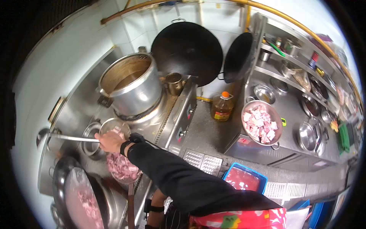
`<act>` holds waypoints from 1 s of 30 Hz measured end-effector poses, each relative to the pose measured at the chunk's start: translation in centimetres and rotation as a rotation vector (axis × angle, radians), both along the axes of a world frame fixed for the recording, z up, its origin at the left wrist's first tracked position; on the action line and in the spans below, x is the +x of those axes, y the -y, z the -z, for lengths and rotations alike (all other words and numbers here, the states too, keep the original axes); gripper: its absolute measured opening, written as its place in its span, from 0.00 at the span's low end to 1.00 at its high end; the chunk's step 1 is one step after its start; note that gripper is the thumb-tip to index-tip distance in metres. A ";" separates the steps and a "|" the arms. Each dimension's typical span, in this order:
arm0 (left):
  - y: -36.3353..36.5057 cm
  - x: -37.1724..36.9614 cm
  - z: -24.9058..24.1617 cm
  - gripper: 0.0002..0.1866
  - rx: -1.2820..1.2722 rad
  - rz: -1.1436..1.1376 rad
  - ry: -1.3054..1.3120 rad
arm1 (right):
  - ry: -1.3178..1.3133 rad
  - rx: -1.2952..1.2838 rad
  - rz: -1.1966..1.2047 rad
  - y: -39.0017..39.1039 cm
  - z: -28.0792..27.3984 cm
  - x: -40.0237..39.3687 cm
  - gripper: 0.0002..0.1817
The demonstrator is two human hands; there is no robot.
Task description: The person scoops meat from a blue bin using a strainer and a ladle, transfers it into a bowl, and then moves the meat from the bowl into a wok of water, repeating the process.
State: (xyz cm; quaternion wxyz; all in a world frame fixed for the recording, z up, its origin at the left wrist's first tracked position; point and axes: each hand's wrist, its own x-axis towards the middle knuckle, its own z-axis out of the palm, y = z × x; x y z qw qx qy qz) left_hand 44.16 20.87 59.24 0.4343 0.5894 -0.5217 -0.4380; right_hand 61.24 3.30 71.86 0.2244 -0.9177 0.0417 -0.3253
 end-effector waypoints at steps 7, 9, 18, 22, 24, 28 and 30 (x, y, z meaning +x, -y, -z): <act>-1.0 -4.1 5.0 0.23 -0.148 0.140 -0.535 | -0.053 0.979 -0.298 -8.5 -3.5 1.9 0.13; -0.3 -5.4 5.6 0.24 -0.227 0.145 -0.537 | -0.115 1.423 -0.369 -10.2 -7.2 0.8 0.07; 1.2 -4.1 -7.1 0.13 -0.093 0.145 -1.014 | -0.311 1.739 -0.270 -7.0 -8.3 1.2 0.07; -0.1 -2.3 -8.7 0.13 0.010 0.000 -0.722 | -0.366 1.549 -0.250 -4.8 -7.4 -3.2 0.07; -2.8 -1.3 -8.0 0.15 0.042 -0.133 -0.395 | -0.466 1.426 -0.276 -3.2 -5.9 -7.3 0.07; -12.5 -0.2 -14.4 0.20 0.015 -0.478 0.193 | -0.682 1.169 -0.088 0.1 -1.1 -17.9 0.05; -16.8 0.7 -18.5 0.19 0.126 -0.566 0.407 | -0.709 0.626 -0.050 1.3 0.8 -22.9 0.11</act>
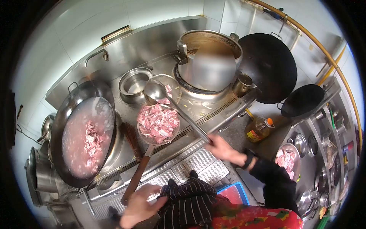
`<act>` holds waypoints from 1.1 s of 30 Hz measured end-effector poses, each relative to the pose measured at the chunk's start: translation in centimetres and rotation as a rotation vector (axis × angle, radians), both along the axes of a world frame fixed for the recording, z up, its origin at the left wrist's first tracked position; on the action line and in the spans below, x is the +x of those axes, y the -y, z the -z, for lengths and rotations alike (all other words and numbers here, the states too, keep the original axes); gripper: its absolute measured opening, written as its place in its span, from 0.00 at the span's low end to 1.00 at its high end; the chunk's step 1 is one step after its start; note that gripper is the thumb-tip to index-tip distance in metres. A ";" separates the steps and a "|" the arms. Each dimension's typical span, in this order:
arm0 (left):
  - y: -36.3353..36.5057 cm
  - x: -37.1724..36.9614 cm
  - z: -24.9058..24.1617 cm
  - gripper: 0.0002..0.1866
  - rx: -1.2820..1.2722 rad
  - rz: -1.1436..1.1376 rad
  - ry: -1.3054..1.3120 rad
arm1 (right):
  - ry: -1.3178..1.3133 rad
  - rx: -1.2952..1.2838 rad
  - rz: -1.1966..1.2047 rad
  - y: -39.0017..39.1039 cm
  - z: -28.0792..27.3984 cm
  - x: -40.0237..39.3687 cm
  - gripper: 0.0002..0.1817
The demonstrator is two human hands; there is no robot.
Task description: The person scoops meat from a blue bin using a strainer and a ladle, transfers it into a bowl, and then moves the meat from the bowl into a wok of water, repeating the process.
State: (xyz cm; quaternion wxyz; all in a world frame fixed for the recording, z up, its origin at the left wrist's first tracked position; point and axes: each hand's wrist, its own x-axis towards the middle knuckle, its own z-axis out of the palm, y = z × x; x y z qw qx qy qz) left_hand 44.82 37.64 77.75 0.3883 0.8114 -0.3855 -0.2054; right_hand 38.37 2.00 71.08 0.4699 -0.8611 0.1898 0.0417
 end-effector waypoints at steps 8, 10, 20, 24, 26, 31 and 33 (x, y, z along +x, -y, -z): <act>-5.4 13.2 11.2 0.24 0.357 -0.319 -0.681 | -0.023 -0.043 0.099 -0.4 7.7 -5.1 0.20; -3.6 14.3 17.5 0.20 0.086 -0.363 -1.185 | -0.117 0.315 0.257 -2.3 6.5 -3.7 0.20; 8.4 12.9 30.3 0.11 -0.445 -0.489 -1.574 | -0.187 0.286 0.269 -4.8 2.2 -4.8 0.17; 10.3 12.8 30.0 0.16 -0.189 -0.598 -1.111 | -0.158 0.258 0.291 -4.5 3.9 -7.1 0.16; 10.9 15.0 27.0 0.19 0.049 -0.721 0.014 | -0.155 0.244 0.294 -4.3 4.4 -7.8 0.15; 13.4 25.4 27.8 0.24 0.114 -0.798 0.394 | -0.229 0.296 0.354 -4.5 3.7 -8.2 0.18; 14.3 27.7 28.7 0.27 0.161 -0.839 0.381 | -0.326 0.319 0.401 -5.1 1.8 -7.5 0.18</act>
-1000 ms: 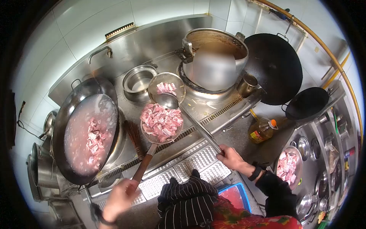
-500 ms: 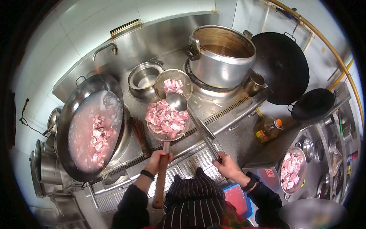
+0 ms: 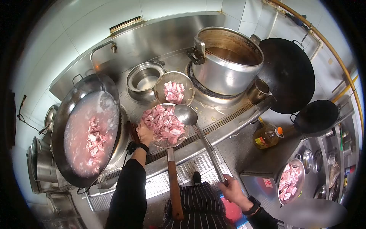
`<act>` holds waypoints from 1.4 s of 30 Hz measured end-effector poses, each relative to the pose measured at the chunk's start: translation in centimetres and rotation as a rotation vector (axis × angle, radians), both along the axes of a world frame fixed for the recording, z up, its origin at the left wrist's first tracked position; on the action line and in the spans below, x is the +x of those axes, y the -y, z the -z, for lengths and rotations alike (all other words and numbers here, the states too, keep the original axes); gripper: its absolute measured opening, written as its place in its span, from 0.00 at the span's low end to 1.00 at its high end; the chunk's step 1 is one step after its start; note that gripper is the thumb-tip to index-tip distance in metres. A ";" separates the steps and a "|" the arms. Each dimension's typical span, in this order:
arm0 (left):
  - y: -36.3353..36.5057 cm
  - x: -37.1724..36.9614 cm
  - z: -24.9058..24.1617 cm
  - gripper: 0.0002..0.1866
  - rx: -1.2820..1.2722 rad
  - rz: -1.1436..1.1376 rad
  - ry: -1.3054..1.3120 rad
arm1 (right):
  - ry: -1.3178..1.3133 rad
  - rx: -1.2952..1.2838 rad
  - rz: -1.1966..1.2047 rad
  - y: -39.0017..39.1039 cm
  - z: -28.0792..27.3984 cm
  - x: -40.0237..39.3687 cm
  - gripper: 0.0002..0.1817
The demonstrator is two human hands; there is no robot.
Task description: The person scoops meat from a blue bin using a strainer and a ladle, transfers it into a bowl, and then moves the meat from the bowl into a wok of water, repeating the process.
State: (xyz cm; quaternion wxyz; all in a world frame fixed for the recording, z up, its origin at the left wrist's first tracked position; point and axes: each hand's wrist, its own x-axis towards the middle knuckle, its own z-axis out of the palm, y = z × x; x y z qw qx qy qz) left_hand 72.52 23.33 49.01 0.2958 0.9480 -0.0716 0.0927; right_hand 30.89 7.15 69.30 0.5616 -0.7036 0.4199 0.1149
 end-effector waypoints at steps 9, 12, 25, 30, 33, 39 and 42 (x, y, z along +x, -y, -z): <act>0.9 1.8 -0.1 0.23 0.006 0.152 -0.445 | 0.001 0.042 0.082 3.0 2.6 -3.3 0.14; 4.0 4.2 -4.9 0.21 -1.113 0.327 -0.860 | -0.036 0.023 0.079 3.3 3.2 -4.0 0.14; 3.9 -1.3 -2.3 0.23 0.097 0.476 0.098 | -0.006 0.113 0.180 4.5 3.6 -3.4 0.17; 5.5 -1.6 -0.4 0.26 0.125 0.566 -0.029 | -0.063 0.110 0.188 4.4 3.5 -2.4 0.18; 4.7 -1.5 -0.9 0.26 0.007 0.520 -0.278 | -0.065 0.143 0.142 4.3 3.5 -2.4 0.20; 4.0 -1.1 -1.9 0.21 0.171 0.260 0.172 | -0.019 0.124 0.132 3.7 3.7 -3.0 0.19; 6.6 -0.9 -2.5 0.24 0.230 0.484 0.198 | -0.042 0.096 0.110 3.5 4.0 -2.8 0.19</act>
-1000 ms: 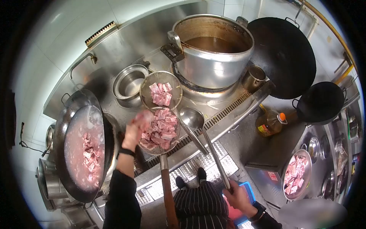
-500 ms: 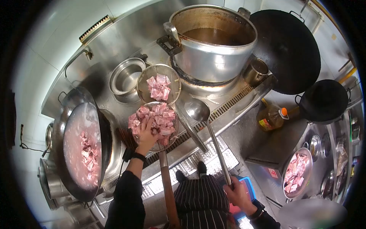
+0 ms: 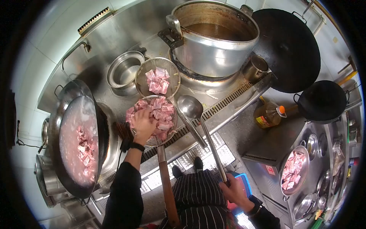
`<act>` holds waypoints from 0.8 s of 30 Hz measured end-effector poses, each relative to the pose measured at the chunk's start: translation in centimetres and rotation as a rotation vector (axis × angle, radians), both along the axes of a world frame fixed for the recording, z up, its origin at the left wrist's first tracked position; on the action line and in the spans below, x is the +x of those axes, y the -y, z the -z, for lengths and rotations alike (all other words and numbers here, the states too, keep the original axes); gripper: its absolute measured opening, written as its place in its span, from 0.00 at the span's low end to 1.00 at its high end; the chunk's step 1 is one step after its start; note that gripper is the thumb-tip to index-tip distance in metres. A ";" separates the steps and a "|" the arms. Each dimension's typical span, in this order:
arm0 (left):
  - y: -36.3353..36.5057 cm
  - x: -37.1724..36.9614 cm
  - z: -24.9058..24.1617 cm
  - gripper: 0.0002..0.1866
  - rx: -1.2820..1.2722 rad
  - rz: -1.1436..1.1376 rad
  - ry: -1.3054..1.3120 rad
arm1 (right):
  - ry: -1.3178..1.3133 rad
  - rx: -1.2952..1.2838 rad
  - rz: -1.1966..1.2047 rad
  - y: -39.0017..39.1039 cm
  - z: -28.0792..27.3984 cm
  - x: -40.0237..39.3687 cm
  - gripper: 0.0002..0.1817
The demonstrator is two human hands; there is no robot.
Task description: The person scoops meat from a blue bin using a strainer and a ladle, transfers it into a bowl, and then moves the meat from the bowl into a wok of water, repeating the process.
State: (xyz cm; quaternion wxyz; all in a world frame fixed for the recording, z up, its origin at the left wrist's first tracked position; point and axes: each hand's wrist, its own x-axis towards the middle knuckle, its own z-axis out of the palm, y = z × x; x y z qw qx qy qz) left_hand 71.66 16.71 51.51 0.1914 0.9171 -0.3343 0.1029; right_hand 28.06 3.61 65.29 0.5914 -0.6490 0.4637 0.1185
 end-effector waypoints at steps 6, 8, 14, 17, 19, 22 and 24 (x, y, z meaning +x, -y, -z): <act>3.4 2.8 -0.3 0.20 0.187 0.248 -0.486 | 0.026 0.113 0.038 -0.2 -1.2 0.8 0.17; 3.2 4.1 0.9 0.19 0.000 0.188 -0.607 | 0.084 0.048 0.059 -0.3 0.1 -0.5 0.18; 1.8 4.3 -4.8 0.21 -0.607 -0.227 -1.236 | -0.007 0.038 0.097 -0.5 -1.4 -0.8 0.21; 0.4 10.1 1.4 0.15 -1.087 0.009 -1.623 | 0.001 0.057 0.115 -0.5 -1.1 -0.8 0.19; 1.9 7.4 -5.6 0.09 -1.305 -0.146 -1.614 | 0.029 0.062 0.125 -0.5 -1.0 -0.6 0.19; 0.7 7.8 -3.7 0.09 -1.050 -0.135 -1.185 | 0.044 0.080 0.116 -0.5 -1.4 -0.4 0.18; -0.5 5.6 -0.8 0.10 -0.609 0.015 -0.923 | 0.041 0.093 0.107 -0.6 -1.4 -0.4 0.18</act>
